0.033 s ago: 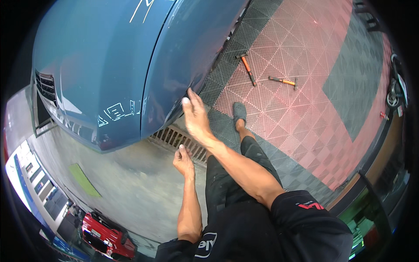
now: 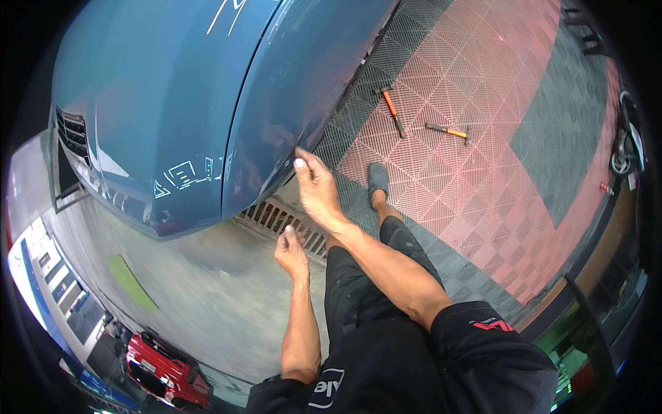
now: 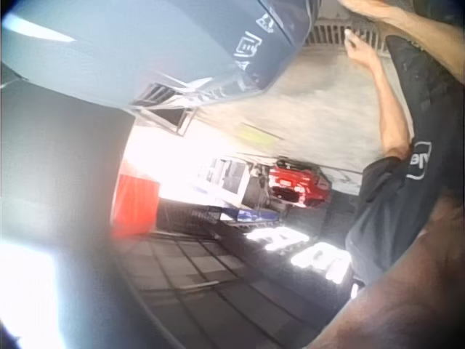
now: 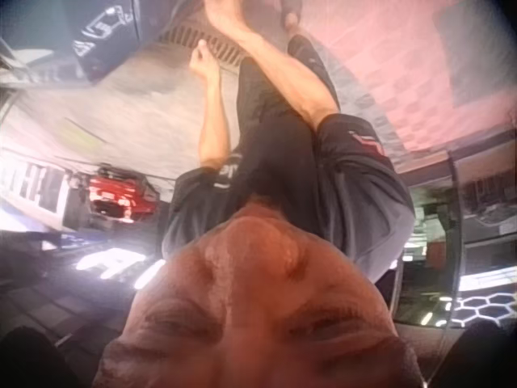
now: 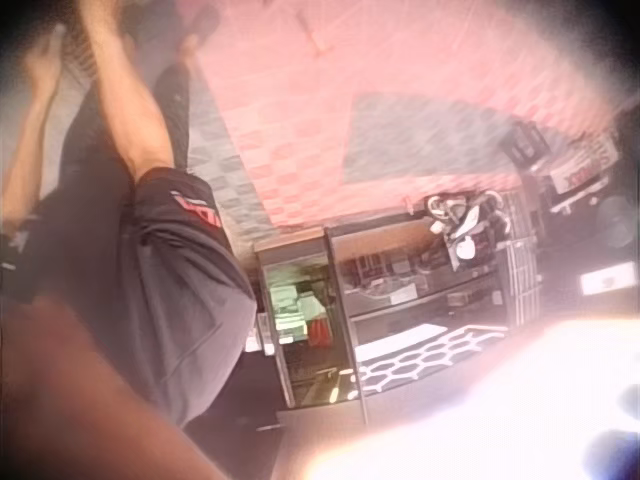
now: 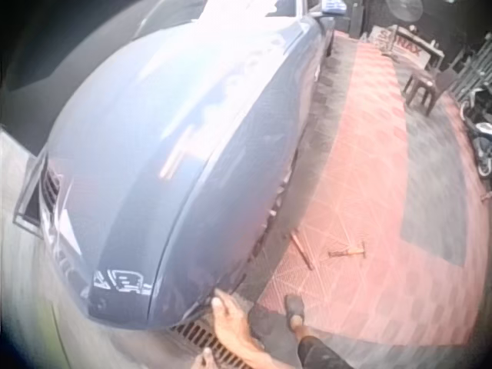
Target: The person uses a hammer and a pry tool to adjust and align the front bumper of a car. They repeatedly tap the bumper and check the fitment by hand, working on the area near the front wheel.
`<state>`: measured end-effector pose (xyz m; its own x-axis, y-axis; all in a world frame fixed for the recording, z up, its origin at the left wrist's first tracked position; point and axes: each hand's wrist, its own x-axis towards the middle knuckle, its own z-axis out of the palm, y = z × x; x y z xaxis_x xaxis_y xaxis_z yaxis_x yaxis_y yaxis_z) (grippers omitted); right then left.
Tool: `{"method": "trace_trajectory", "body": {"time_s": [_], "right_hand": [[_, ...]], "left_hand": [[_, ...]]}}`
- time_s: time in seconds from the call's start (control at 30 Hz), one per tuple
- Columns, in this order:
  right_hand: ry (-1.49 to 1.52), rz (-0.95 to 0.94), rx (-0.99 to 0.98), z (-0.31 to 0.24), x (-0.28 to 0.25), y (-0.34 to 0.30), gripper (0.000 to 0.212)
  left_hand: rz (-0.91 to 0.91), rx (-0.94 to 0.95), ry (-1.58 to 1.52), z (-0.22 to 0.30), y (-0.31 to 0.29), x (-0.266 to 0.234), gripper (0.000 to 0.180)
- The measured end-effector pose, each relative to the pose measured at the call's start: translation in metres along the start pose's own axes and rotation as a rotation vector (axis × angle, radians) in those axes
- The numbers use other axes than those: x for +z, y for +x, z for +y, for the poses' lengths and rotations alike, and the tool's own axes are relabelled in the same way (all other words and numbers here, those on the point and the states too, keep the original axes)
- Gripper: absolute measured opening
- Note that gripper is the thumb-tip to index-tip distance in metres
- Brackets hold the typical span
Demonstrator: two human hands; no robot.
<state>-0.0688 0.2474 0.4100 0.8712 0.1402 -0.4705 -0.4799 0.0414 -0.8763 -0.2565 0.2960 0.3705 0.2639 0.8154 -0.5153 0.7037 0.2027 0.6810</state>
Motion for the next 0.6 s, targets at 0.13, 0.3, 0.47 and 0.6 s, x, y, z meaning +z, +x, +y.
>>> {"method": "trace_trajectory", "body": {"time_s": [0.13,0.3,0.47,0.6], "right_hand": [[-0.008,-0.016,0.089,0.022,-0.033,0.035,0.032],[-0.067,-0.189,0.048,0.008,-0.049,0.071,0.024],[-0.092,-0.238,-0.076,0.020,-0.052,0.088,0.019],[-0.132,-0.255,-0.106,0.017,-0.051,0.095,0.020]], "left_hand": [[-0.022,0.162,-0.078,0.062,0.006,0.077,0.033],[0.027,0.362,-0.334,0.124,0.026,0.149,0.032],[0.154,0.482,-0.190,0.116,0.041,0.159,0.033],[0.221,0.579,-0.089,0.113,0.049,0.163,0.034]]}}
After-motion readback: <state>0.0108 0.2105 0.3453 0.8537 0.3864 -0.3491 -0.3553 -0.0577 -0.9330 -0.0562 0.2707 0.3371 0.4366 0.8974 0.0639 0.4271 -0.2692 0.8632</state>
